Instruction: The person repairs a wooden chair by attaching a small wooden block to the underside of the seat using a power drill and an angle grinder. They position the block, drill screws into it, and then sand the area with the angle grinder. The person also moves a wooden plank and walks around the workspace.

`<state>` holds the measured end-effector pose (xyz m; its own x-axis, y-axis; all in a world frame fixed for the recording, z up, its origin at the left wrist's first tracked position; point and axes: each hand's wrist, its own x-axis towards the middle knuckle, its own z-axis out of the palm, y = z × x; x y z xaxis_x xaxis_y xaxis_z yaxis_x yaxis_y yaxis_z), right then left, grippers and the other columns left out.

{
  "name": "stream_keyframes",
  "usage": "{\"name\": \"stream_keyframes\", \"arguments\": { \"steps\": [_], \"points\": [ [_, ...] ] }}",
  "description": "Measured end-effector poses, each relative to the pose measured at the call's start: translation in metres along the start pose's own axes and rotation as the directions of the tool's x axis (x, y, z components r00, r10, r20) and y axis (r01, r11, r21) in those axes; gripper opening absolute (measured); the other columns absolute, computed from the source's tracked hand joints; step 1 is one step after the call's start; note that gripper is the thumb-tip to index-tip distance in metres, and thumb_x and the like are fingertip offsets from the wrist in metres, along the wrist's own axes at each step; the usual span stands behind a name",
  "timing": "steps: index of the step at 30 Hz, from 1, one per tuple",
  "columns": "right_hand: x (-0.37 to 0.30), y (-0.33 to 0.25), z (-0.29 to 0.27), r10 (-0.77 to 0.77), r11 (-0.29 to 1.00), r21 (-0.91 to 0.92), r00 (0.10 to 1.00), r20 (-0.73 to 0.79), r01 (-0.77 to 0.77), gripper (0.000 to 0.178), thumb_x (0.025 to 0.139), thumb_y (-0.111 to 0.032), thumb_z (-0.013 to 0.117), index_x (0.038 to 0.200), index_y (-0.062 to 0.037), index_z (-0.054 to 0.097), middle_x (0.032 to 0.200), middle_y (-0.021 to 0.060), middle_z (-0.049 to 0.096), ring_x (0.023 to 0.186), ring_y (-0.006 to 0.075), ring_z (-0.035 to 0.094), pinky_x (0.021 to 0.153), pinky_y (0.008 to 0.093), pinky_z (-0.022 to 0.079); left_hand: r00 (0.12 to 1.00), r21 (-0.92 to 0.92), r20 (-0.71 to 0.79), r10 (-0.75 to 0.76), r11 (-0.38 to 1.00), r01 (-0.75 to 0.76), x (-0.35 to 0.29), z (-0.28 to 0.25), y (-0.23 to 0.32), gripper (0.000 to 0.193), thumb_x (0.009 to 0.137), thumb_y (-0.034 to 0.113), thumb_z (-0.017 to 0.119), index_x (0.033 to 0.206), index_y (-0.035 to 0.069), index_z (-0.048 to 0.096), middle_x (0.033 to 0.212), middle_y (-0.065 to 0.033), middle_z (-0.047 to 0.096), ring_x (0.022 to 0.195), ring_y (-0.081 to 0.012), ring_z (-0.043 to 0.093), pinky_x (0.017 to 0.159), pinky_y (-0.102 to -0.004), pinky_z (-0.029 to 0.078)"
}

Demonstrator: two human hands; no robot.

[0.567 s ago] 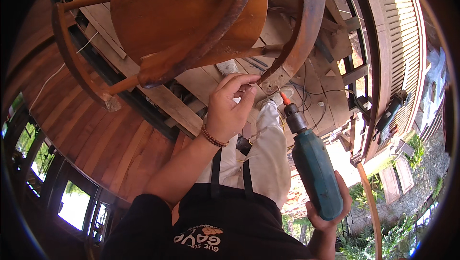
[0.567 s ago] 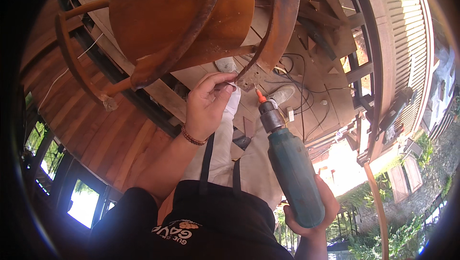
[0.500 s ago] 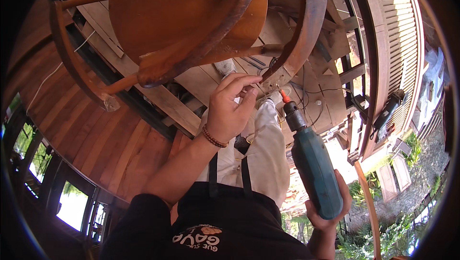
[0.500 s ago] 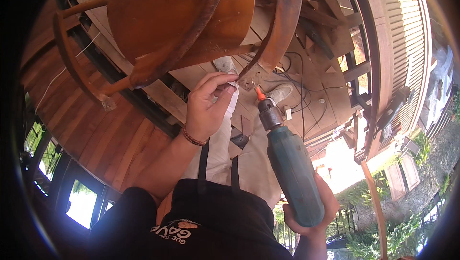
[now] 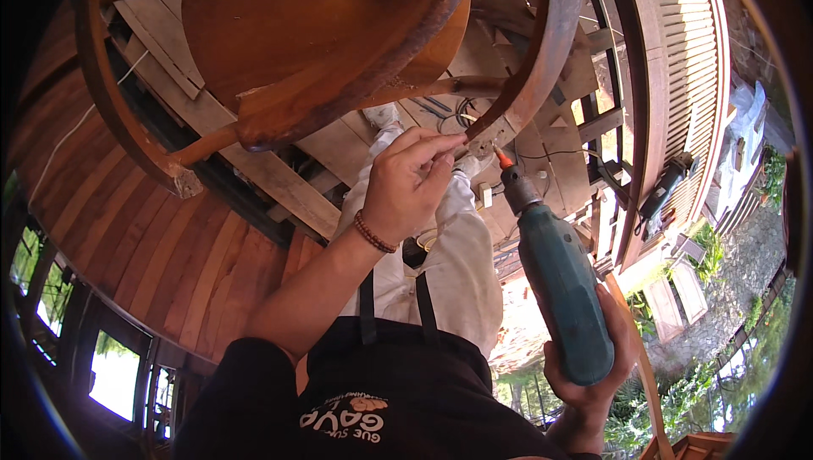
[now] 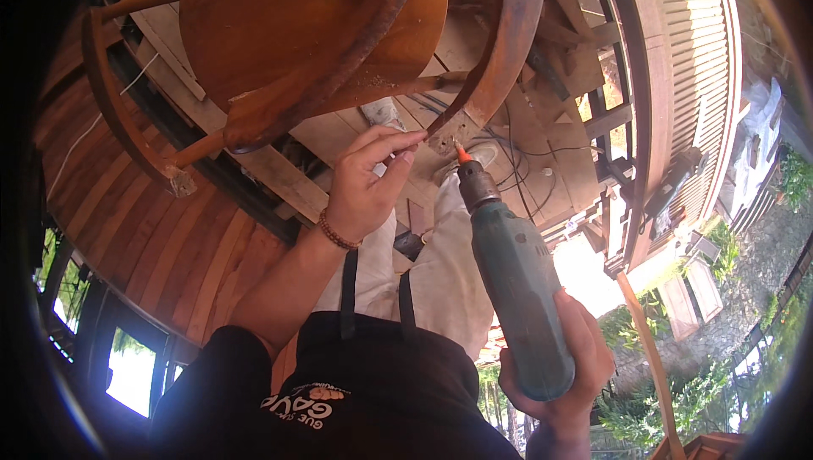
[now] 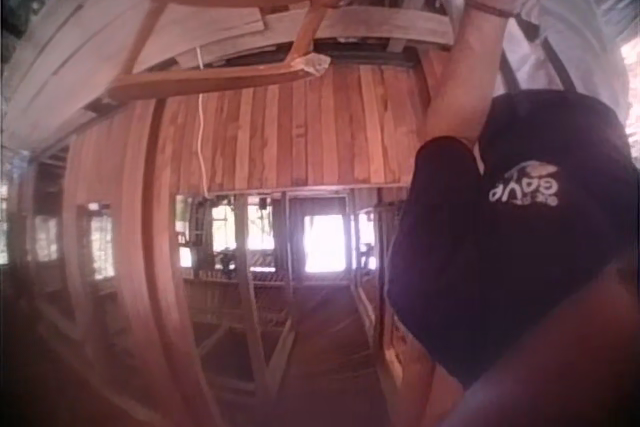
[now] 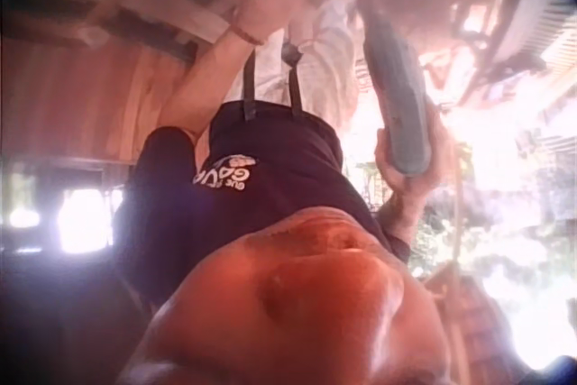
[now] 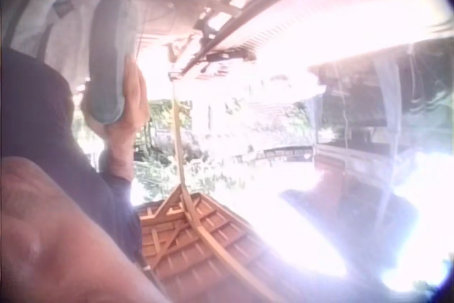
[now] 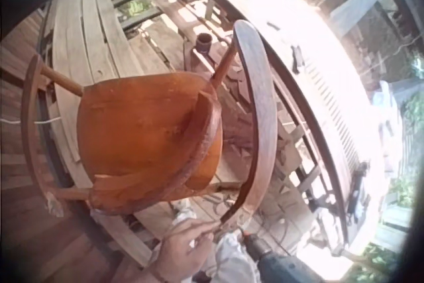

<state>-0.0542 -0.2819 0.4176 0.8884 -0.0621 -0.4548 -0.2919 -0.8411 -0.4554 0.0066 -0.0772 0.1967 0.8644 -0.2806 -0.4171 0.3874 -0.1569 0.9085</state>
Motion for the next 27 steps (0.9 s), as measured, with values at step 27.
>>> {"name": "stream_keyframes", "arguments": {
  "steps": [27],
  "points": [
    [0.075, -0.063, -0.038, -0.093, 0.901, -0.387, 0.958, 0.272, 0.198, 0.063, 0.057, -0.014, 0.071, 0.118, -0.0012, 0.063, 0.099, 0.0226, 0.064, 0.083, 0.039, 0.067, 0.072, 0.0434, 0.054, 0.997, -0.106, -0.021, -0.076, 0.992, 0.073, -0.011, -0.01, -0.019, 0.022, 0.088, 0.0, 0.058, 0.108, 0.0, 0.067, 0.094, -0.0063, 0.066, 0.077, -0.0112, 0.06, 0.069, -0.0245, 0.048]
  ]
}}
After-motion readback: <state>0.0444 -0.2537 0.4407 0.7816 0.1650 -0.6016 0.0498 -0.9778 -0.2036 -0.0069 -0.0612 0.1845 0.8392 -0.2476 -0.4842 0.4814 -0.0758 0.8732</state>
